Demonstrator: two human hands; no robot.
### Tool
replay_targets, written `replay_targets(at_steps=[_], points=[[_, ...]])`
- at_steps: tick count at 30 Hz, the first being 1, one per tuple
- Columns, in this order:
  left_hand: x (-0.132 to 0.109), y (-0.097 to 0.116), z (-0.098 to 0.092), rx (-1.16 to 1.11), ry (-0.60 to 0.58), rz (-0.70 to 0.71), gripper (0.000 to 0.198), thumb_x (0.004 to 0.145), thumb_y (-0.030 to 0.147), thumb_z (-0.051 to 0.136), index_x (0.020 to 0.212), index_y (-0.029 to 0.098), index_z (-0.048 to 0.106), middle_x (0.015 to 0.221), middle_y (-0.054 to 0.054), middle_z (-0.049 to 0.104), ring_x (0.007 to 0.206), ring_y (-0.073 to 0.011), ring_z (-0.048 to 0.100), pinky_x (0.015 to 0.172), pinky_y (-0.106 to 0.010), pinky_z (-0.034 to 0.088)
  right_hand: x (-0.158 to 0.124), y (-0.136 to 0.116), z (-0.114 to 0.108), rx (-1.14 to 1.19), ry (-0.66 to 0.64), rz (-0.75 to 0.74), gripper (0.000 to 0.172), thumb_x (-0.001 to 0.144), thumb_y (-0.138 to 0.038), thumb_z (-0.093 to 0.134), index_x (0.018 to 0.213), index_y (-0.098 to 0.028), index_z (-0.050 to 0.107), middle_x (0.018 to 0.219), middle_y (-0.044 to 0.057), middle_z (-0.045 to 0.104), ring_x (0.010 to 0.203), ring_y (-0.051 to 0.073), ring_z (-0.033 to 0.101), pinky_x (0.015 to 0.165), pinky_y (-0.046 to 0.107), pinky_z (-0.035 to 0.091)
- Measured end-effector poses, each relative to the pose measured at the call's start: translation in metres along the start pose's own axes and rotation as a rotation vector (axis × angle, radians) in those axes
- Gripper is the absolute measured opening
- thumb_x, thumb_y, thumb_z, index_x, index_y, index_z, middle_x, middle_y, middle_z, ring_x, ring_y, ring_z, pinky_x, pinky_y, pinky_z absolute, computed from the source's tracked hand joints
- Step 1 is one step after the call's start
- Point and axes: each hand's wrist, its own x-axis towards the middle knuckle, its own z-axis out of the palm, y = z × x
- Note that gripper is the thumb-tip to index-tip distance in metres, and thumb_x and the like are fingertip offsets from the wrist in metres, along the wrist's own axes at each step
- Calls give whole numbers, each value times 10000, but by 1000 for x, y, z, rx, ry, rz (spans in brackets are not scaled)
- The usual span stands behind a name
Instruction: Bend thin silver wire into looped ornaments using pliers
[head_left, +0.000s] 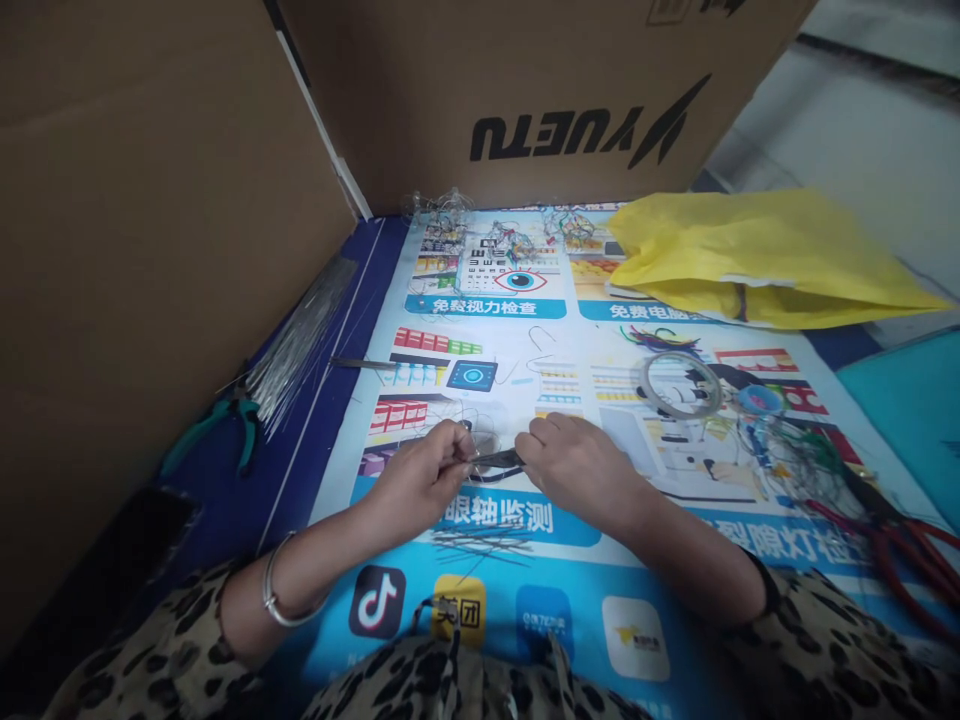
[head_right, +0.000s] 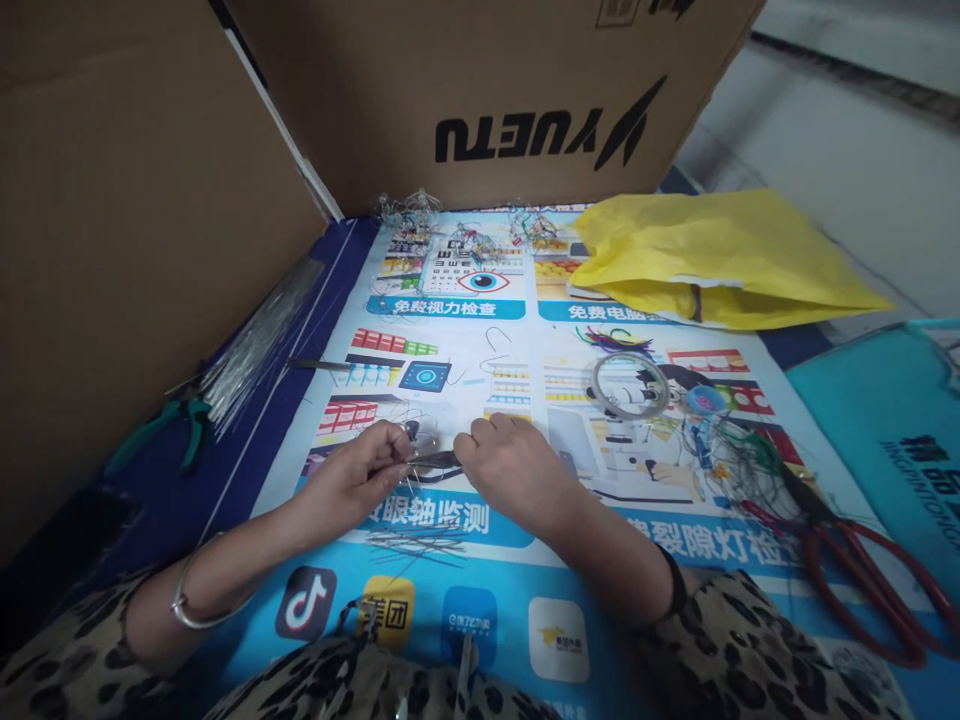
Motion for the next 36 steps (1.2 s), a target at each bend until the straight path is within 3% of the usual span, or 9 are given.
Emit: replay_targets(at_steps=[6,19,31,36], points=[[0,1,1,17,22,20,71,831,168,425,897,194,421,752,5,563,686,-124,544,603,-240,387,-4,-2,-10,25,13,65,50,801,-207,551,758,-187,536,780,45,571,757,198,486,657,312,289],[1,6,0,166,56,-1,72,826,180,479,894,194,459,691,31,579,608,-112,537,555,-227,360,-33,8,-23,33,-7,213,186,850,-346,537,787,-175,574,782,65,577,764,212,483,677,318,314],[2,7,1,94,73,-29,59,815,189,495,872,191,482,729,19,603,646,-110,566,584,-224,405,-32,-7,-19,73,66,124,213,861,-376,521,813,-176,576,786,57,572,768,201,478,665,317,318],[1,8,2,191,73,-1,67,817,163,482,877,191,488,670,31,581,607,-112,551,551,-221,388,-31,-11,-17,66,98,109,217,871,-374,504,808,-177,568,768,50,562,748,186,466,658,301,307]])
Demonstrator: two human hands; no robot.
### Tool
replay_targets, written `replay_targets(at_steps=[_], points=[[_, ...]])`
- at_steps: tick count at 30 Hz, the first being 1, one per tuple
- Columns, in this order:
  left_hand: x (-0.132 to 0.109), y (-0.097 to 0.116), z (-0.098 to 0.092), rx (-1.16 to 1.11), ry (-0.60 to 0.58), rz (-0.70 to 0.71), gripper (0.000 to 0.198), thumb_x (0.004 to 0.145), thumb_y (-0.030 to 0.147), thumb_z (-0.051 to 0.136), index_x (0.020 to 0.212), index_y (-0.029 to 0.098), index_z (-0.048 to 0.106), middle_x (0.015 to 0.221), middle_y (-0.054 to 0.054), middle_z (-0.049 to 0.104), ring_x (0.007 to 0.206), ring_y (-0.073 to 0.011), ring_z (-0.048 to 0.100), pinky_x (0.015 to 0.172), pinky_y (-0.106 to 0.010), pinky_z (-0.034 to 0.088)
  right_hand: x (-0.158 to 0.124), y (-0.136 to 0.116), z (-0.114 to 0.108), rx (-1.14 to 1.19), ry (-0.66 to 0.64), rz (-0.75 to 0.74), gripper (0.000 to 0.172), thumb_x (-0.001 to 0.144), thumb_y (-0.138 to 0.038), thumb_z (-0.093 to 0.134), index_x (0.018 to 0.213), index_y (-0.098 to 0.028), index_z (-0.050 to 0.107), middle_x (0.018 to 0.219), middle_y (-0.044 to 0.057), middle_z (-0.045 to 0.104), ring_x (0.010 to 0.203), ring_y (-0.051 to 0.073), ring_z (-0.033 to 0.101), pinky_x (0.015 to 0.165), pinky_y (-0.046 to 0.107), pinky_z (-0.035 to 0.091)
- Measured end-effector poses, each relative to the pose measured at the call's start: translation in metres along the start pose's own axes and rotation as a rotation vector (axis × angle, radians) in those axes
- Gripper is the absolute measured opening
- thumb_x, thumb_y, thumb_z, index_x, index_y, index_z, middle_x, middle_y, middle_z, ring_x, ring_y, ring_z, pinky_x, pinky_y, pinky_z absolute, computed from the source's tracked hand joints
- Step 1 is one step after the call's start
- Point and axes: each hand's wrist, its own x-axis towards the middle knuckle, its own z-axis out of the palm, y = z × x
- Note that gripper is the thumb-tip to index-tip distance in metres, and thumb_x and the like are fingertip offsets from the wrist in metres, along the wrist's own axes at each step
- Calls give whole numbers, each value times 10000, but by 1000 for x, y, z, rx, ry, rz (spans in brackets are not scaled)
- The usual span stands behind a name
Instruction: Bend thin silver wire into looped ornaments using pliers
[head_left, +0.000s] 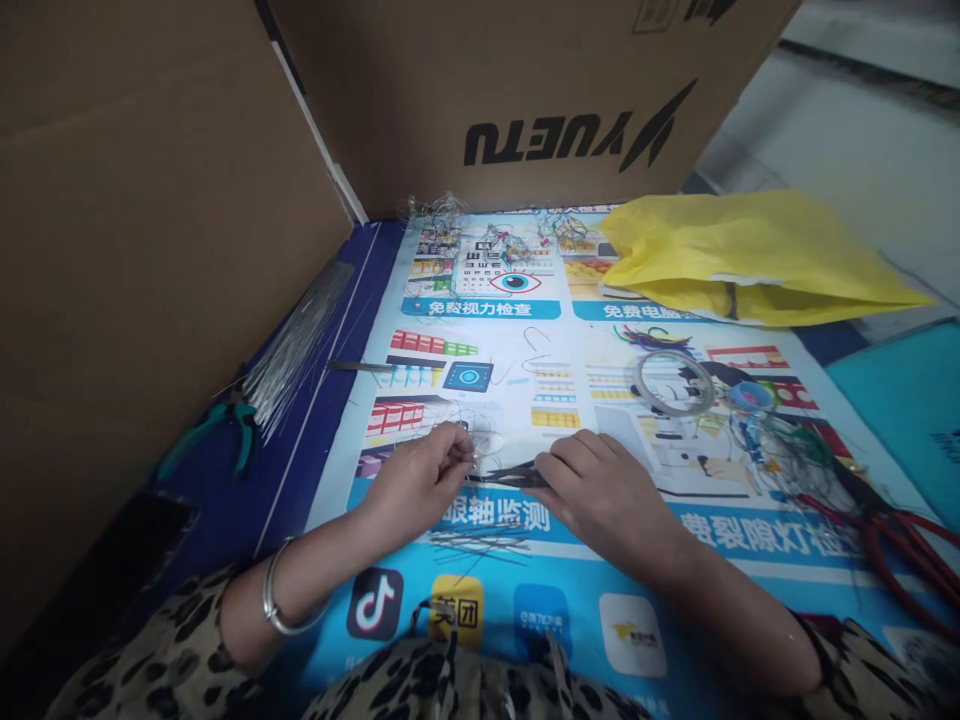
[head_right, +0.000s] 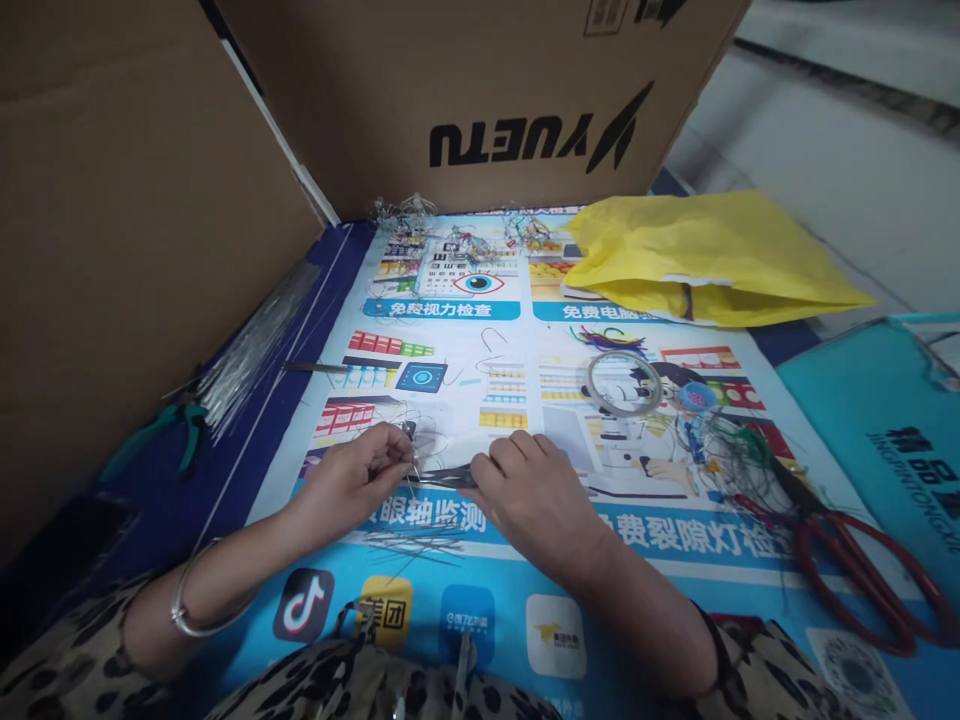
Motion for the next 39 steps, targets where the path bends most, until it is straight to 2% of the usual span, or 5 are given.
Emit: replay_targets(at_steps=[15,19,23,26,39], points=[[-14,3,-6,161,100,378,171,896,147,423,1013,184,542,945,-63,625,896,-166,592,754,-293,505,0,10,4,-8,20,133,181,865,-335,520,863,-172,597,853,80,598,838,216,502,720,327,343],[-15,0,-22,162,285,473,220,841,84,515,1027,196,552,966,-42,638,927,-143,591,825,-268,488,-2,10,8,14,16,146,173,871,-313,510,925,-175,599,899,88,601,885,230,498,752,342,348],[-2,-14,-39,130,516,321,108,842,124,534,918,180,587,863,-24,623,829,-130,584,758,-256,473,-3,10,10,25,6,143,179,865,-291,520,974,-177,603,925,88,604,909,234,504,782,354,356],[9,-25,-41,67,439,203,92,860,179,507,900,163,588,870,-38,605,819,-141,565,720,-261,460,-3,11,11,40,13,144,200,868,-280,515,1015,-178,605,958,92,604,925,233,505,794,361,370],[12,-31,-39,168,193,383,186,772,137,557,947,185,599,1027,-69,548,1008,-214,484,875,-379,413,-6,16,12,100,57,142,256,864,-267,519,1067,-155,627,970,103,592,930,237,496,825,385,414]])
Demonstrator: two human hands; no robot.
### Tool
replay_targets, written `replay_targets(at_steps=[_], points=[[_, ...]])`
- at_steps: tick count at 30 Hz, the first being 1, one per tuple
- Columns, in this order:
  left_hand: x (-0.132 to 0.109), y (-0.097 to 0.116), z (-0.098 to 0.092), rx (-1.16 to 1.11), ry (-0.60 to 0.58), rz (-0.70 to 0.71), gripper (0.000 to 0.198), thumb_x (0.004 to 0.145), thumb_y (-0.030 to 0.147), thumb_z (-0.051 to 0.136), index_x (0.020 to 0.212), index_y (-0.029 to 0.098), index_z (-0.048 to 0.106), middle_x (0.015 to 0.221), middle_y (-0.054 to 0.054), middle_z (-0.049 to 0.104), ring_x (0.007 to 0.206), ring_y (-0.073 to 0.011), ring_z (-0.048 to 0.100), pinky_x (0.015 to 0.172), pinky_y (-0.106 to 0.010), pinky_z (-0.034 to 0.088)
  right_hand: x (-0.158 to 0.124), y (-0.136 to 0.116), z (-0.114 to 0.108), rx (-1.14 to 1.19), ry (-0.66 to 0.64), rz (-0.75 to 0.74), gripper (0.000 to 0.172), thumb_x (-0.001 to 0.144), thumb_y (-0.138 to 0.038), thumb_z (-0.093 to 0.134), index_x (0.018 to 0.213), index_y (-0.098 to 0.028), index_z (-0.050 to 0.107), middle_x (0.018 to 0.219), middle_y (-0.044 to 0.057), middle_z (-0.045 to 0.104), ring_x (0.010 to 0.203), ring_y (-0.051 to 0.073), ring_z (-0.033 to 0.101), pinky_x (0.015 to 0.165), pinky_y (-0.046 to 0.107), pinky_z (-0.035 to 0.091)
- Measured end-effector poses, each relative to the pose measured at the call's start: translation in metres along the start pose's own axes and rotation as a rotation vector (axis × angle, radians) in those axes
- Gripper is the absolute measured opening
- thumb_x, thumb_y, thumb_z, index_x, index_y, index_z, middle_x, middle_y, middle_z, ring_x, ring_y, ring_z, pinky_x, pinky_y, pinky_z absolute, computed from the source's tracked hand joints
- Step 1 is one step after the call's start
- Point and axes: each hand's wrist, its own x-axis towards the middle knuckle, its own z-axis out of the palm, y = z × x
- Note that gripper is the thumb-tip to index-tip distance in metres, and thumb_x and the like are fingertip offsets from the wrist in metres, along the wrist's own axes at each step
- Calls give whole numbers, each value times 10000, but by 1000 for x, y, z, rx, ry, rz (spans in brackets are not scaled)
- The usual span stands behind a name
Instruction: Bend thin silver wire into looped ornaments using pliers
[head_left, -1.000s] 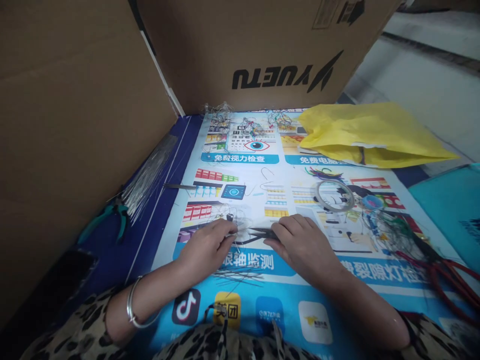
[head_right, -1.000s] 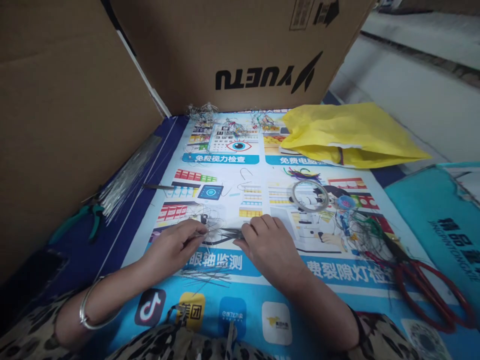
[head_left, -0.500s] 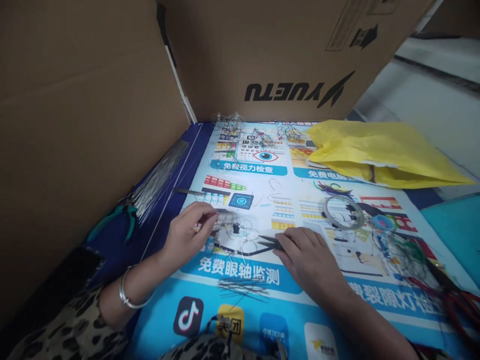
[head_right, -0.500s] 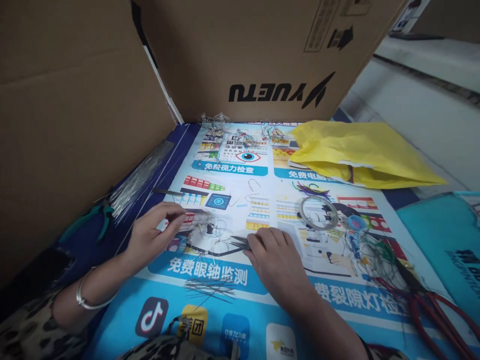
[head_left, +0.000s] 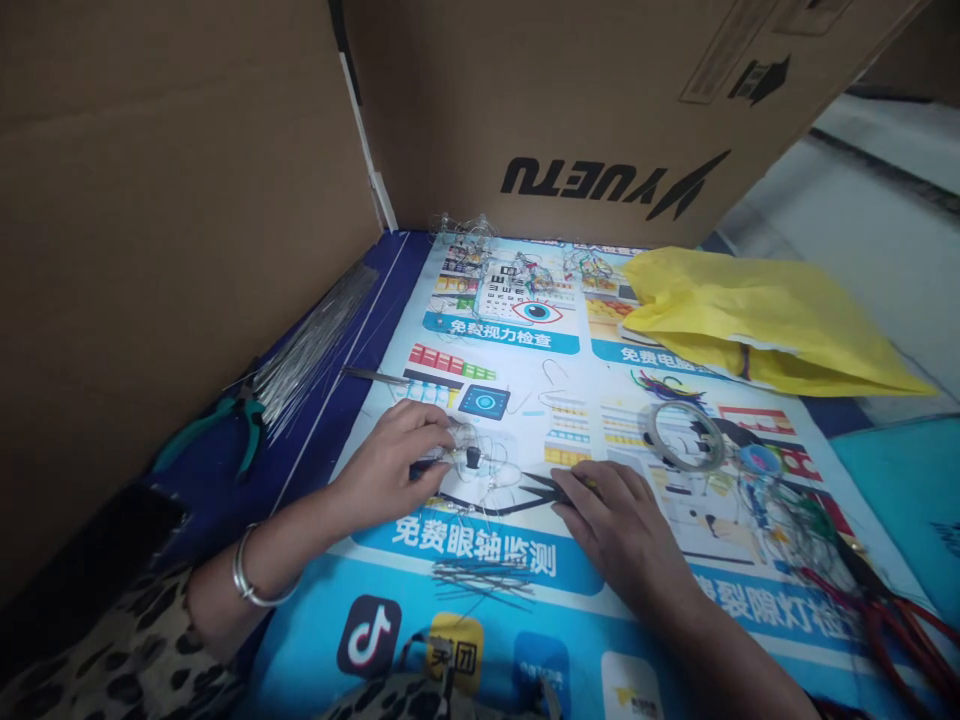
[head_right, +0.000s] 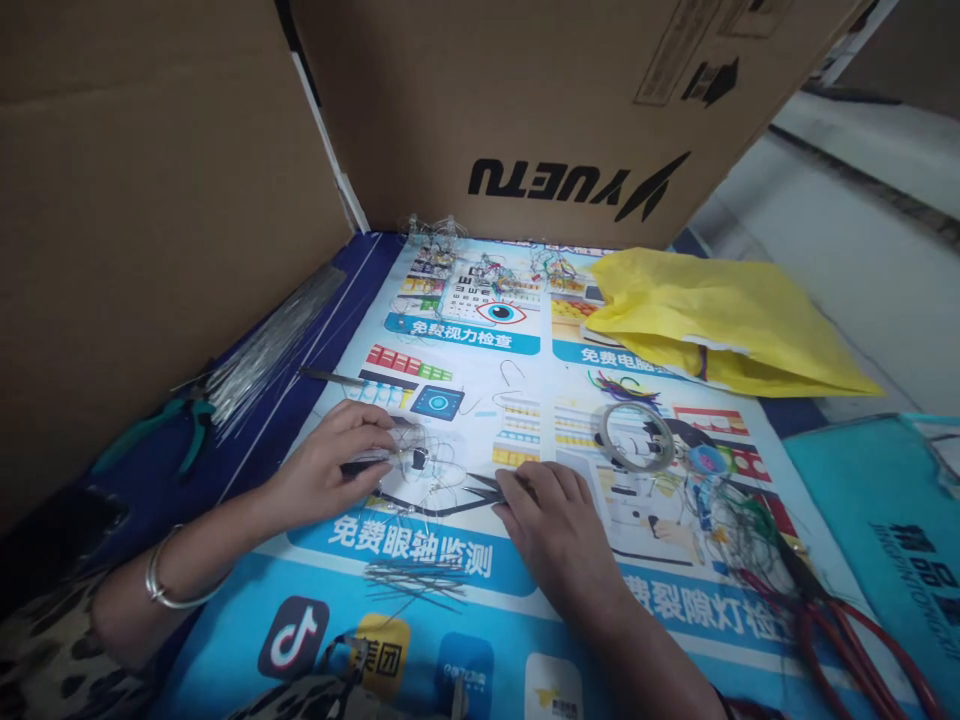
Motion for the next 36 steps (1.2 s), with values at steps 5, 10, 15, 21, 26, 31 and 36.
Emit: replay_targets(at_steps=[5,10,15,21,26,31,36], points=[[1,6,-3,111,-150,35,182,789,175,572,963,213,609,1147,-68,517,1068,-246,450,919,-433,357,0,1,2,-3,-2,3,251,856,-262,533,1076,-174,617,970,91,591,919,230,505,818,379,422],[2,12,-8,200,-251,55,223,818,194,556,1037,227,582,1203,-61,517,1106,-261,438,924,-450,356,1,-1,1,-7,19,14,260,854,-264,538,1086,-168,605,988,92,599,938,237,509,828,388,415],[-2,6,-6,241,-276,78,276,834,168,527,1103,219,557,1197,-72,535,1120,-259,462,914,-434,403,7,0,-5,-66,-7,-43,272,834,-273,571,1072,-143,593,994,96,610,931,229,524,814,364,415],[-5,-4,0,119,-163,4,314,845,170,507,1155,207,541,1169,-77,568,1080,-222,528,895,-368,462,32,10,-18,-153,-113,-127,136,864,-260,529,865,-159,619,813,63,619,800,184,534,728,313,393],[-2,-5,-1,-28,-102,-74,306,846,177,512,1147,214,547,1126,-52,591,1075,-185,539,915,-325,455,77,8,-20,-308,-178,-299,118,854,-127,487,890,-137,599,845,82,606,811,197,509,711,317,360],[-1,-7,-1,-89,-91,-123,299,847,183,516,1140,224,560,1108,-45,605,1051,-175,548,901,-321,453,116,-3,-10,-484,-329,-477,114,774,-41,508,806,-105,597,770,108,606,727,209,517,604,319,319],[2,-8,-3,-121,-100,-115,281,857,243,525,1131,214,580,1087,-58,618,1018,-179,561,868,-314,462,133,-2,-6,-461,-382,-552,96,754,-45,533,744,-120,591,721,91,611,682,191,526,555,297,272]])
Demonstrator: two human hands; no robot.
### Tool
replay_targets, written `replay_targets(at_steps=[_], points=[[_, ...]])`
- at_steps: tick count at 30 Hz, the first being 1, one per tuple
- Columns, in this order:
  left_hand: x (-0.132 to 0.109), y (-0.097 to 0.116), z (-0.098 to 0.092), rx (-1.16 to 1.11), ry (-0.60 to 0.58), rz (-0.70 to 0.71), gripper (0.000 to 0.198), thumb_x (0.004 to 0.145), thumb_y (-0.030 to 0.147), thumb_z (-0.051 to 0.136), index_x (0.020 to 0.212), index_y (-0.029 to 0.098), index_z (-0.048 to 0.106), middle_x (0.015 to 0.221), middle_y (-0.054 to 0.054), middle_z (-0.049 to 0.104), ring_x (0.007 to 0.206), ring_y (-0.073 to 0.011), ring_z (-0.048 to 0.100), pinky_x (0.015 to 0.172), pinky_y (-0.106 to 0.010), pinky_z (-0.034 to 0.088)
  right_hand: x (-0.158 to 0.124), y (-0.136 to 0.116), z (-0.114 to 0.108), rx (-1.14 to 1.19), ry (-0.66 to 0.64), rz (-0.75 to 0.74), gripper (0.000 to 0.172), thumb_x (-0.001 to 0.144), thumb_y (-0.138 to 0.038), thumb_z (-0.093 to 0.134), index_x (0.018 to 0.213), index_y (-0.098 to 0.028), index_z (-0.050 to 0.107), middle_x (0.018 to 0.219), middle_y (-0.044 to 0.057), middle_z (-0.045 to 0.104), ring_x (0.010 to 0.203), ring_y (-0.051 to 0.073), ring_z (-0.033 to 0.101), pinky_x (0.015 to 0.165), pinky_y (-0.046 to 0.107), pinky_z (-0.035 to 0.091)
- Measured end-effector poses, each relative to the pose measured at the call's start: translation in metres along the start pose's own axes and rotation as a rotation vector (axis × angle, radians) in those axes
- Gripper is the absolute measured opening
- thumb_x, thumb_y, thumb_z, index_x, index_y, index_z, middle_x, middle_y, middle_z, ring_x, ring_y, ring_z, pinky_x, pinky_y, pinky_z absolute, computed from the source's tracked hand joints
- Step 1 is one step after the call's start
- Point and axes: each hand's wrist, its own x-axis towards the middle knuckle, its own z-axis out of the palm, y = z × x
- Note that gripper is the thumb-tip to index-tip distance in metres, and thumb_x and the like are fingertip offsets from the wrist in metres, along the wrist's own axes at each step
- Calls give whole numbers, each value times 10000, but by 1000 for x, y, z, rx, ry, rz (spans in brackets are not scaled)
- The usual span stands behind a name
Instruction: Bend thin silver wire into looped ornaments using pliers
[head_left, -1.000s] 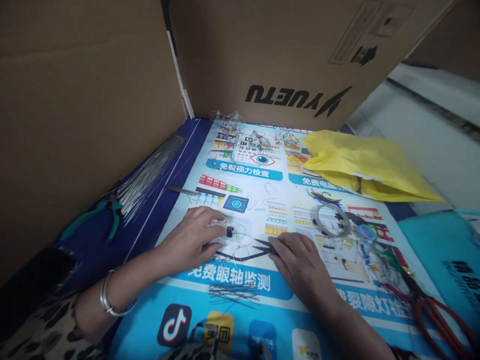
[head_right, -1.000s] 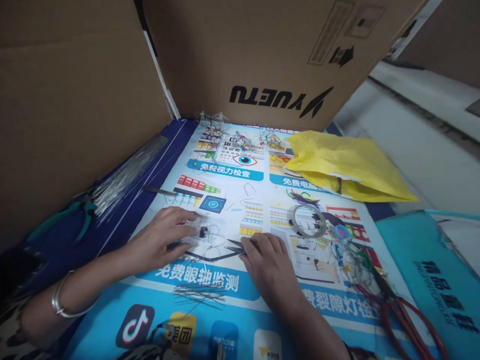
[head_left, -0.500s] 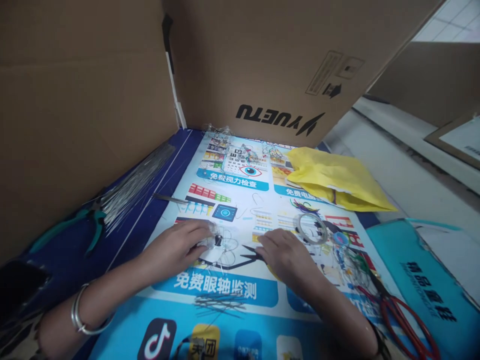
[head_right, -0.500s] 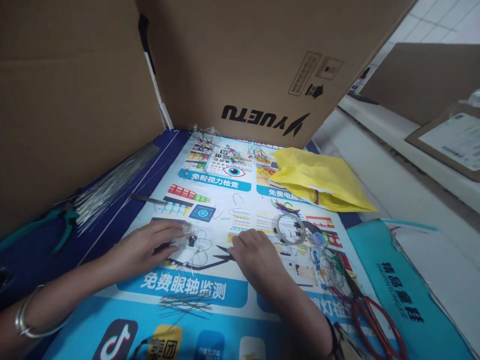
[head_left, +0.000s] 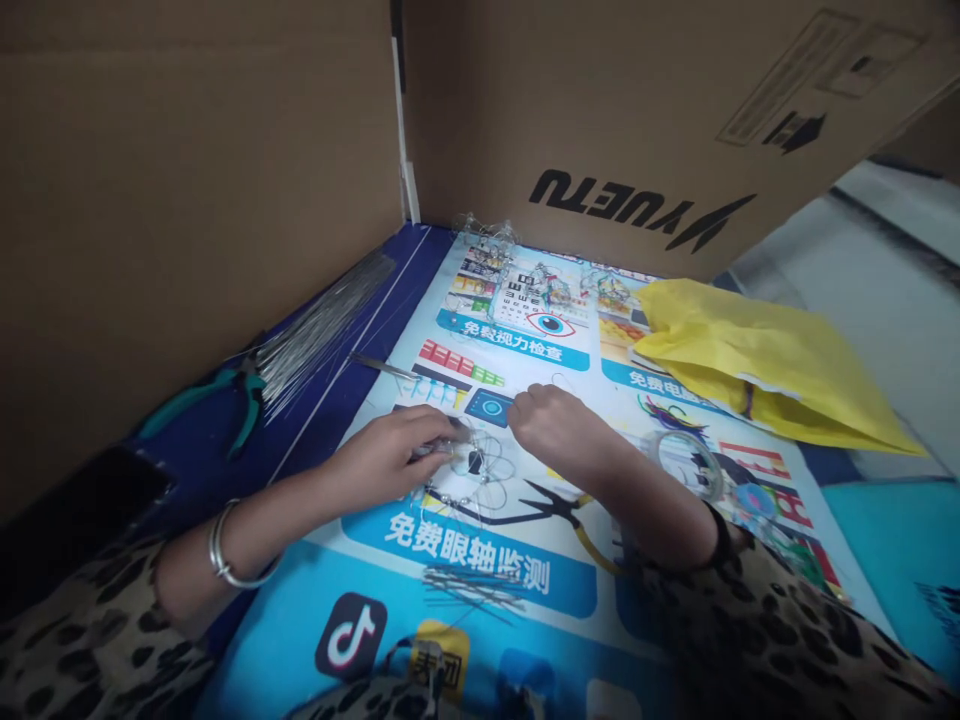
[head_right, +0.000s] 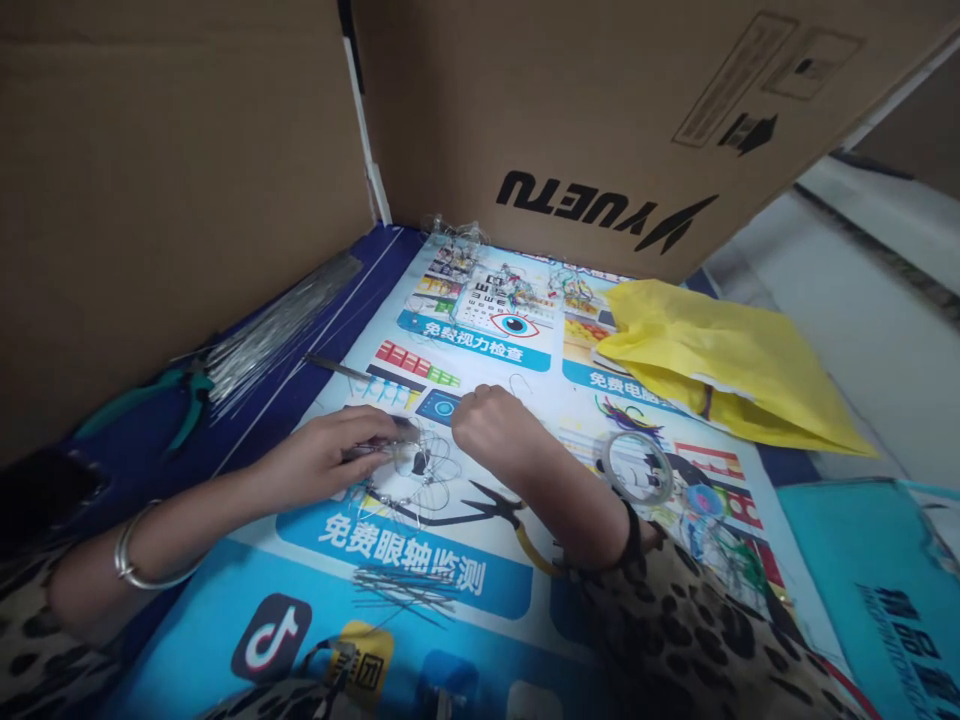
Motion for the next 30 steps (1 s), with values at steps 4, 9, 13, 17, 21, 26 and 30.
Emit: replay_targets(at_steps=[4,9,13,17,21,26,30], points=[[1,2,-2,6,-9,24,288,874,265,507,1150,212,570,1085,-62,621,1010,-175,564,866,-312,465,6,7,3,66,5,-10,119,743,-35,514,720,-132,580,719,82,617,662,172,526,544,287,245],[1,7,-3,66,-19,103,294,892,245,473,1173,211,554,1105,-66,613,1052,-179,548,908,-328,451,14,10,12,127,19,81,152,722,-24,476,724,-131,584,716,86,626,635,174,536,528,287,239],[1,11,-5,97,-28,108,310,890,225,468,1191,226,541,1120,-66,600,1062,-186,536,917,-345,451,13,13,15,187,50,167,157,727,-60,461,753,-139,594,764,85,645,681,174,556,542,280,270],[2,10,-12,115,45,128,276,887,228,477,1148,196,562,1105,-77,592,1048,-186,536,905,-328,452,0,16,12,266,96,297,160,739,-102,437,769,-139,590,783,87,645,695,163,556,549,266,296],[14,15,-22,127,131,133,223,881,216,487,1065,149,593,1067,-84,607,1026,-179,551,893,-297,445,-19,13,1,446,145,360,107,740,-153,444,763,-182,544,687,-16,608,592,92,518,531,203,324],[42,39,-27,29,25,99,240,882,257,482,1066,159,601,1005,-58,652,932,-179,596,797,-270,451,-32,-4,-13,1111,357,422,69,685,-144,474,695,-190,524,591,-54,550,521,67,474,510,170,349],[54,54,-22,-148,-149,-46,179,868,254,494,956,181,632,796,0,665,725,-132,613,627,-205,433,-27,-19,-16,935,503,563,21,704,-180,506,696,-196,497,537,-69,479,469,65,417,489,181,314]])
